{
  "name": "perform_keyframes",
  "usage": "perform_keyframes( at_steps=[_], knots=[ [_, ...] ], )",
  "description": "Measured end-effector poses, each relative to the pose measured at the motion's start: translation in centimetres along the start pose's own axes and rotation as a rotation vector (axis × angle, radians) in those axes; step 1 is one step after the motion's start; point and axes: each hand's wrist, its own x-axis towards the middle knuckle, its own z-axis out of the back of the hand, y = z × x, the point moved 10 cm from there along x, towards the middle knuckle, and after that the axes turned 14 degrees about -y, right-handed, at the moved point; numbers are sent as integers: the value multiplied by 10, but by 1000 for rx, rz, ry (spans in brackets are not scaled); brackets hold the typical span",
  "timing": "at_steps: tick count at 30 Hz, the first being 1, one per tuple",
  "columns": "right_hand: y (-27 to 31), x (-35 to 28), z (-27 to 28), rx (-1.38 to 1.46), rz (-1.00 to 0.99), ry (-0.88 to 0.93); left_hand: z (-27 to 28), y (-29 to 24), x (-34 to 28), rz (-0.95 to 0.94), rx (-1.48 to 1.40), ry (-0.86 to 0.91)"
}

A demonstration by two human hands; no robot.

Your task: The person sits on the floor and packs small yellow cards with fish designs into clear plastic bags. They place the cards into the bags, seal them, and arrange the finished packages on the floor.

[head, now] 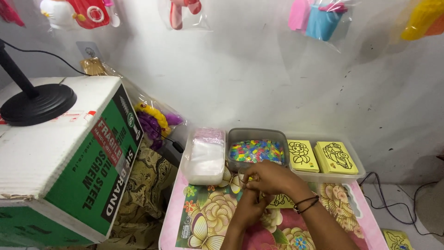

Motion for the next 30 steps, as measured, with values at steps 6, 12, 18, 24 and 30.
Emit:
perform_keyframes(
  at_steps=[6,12,18,24,30],
  knots=[
    [-6,-2,9,60,-32,-63,4,5,1,-37,89,-46],
    [-13,-7,41,162,3,-327,3,7,1,-12,38,-27],
    [-77,-67,102,272,-30,-714,0,16,8,-19,-76,-35],
    [-182,-169,115,172,-341,-1008,3,11,2,68,-74,-46],
    [-240,-167,26,-32,-480,-592,4,-3,-8,166,-80,-92]
  ],
)
